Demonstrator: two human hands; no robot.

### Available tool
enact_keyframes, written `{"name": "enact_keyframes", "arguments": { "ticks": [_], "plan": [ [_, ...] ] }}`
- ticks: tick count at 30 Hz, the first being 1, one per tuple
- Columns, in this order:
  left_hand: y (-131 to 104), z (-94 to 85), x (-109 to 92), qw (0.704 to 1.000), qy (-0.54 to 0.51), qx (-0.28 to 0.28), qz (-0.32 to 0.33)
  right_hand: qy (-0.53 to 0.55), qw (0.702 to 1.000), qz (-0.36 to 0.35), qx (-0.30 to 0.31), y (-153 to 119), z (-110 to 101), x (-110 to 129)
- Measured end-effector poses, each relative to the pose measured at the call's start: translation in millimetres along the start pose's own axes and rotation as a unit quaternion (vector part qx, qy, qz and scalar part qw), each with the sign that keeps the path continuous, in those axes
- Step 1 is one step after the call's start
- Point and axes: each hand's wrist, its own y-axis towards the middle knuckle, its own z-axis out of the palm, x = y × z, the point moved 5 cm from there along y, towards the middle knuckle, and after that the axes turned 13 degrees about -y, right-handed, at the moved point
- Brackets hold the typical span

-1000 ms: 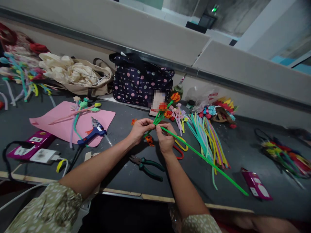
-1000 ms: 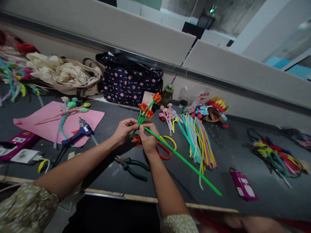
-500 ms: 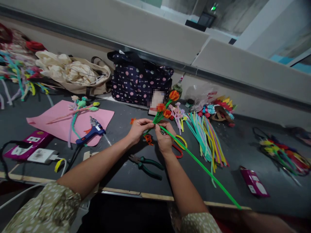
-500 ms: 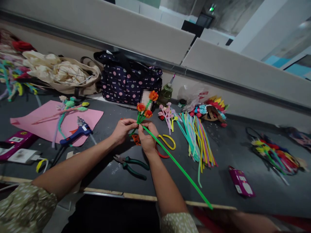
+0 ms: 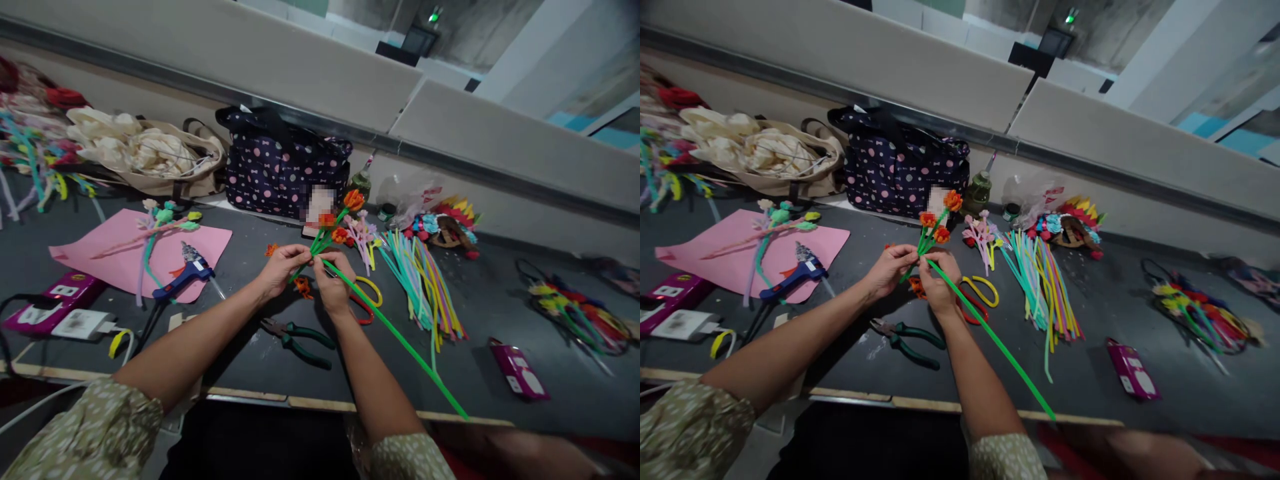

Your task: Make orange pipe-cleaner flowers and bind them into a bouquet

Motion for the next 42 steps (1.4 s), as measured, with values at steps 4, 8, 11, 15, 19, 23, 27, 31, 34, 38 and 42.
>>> {"name": "enact_keyframes", "arguments": {
  "ticks": [4,8,11,15,19,23,27,31,34,38,42],
  "plan": [
    [2.6,-4.8,-5.6,1.000,-0.008,-0.007,0.009,0.031,0.998,-0.004,0.049,1.2,4.5,2.1],
    [4.4,-8.0,-20.4,0.998,-0.031,-0.014,0.045,0.036,0.995,0.020,0.086,0.6,14.7,-6.1],
    [5.1,-12.1,-32.2,0.996,-0.052,-0.034,0.059,0.004,0.992,0.050,0.115,-0.5,25.0,-19.0],
    [6.5,-18.5,-44.5,0.994,-0.061,-0.053,0.080,-0.068,0.982,0.084,0.155,0.0,32.9,-31.4],
    [9.7,-24.4,-45.1,0.992,-0.066,-0.061,0.090,-0.089,0.974,0.097,0.187,0.7,34.6,-34.4],
    [12.7,-28.3,-36.1,0.992,-0.070,-0.065,0.081,-0.072,0.978,0.090,0.173,-1.7,35.0,-32.4],
    [12.1,-26.7,-25.7,0.992,-0.081,-0.063,0.070,-0.013,0.987,0.060,0.146,-5.6,32.8,-18.4],
    [8.4,-20.5,-14.0,0.993,-0.084,-0.063,0.046,0.048,0.993,0.041,0.103,-4.9,22.0,-0.9],
    [5.2,-15.1,-7.0,0.994,-0.084,-0.062,0.035,0.069,0.993,0.033,0.092,-3.4,15.2,7.7],
    [2.1,-10.7,-2.7,0.995,-0.070,-0.060,0.029,0.079,0.993,0.044,0.070,-3.1,9.9,11.2],
    [0.8,-6.4,-2.4,0.998,-0.050,-0.036,0.033,0.072,0.994,0.061,0.060,-3.6,10.2,9.0]
  ]
}}
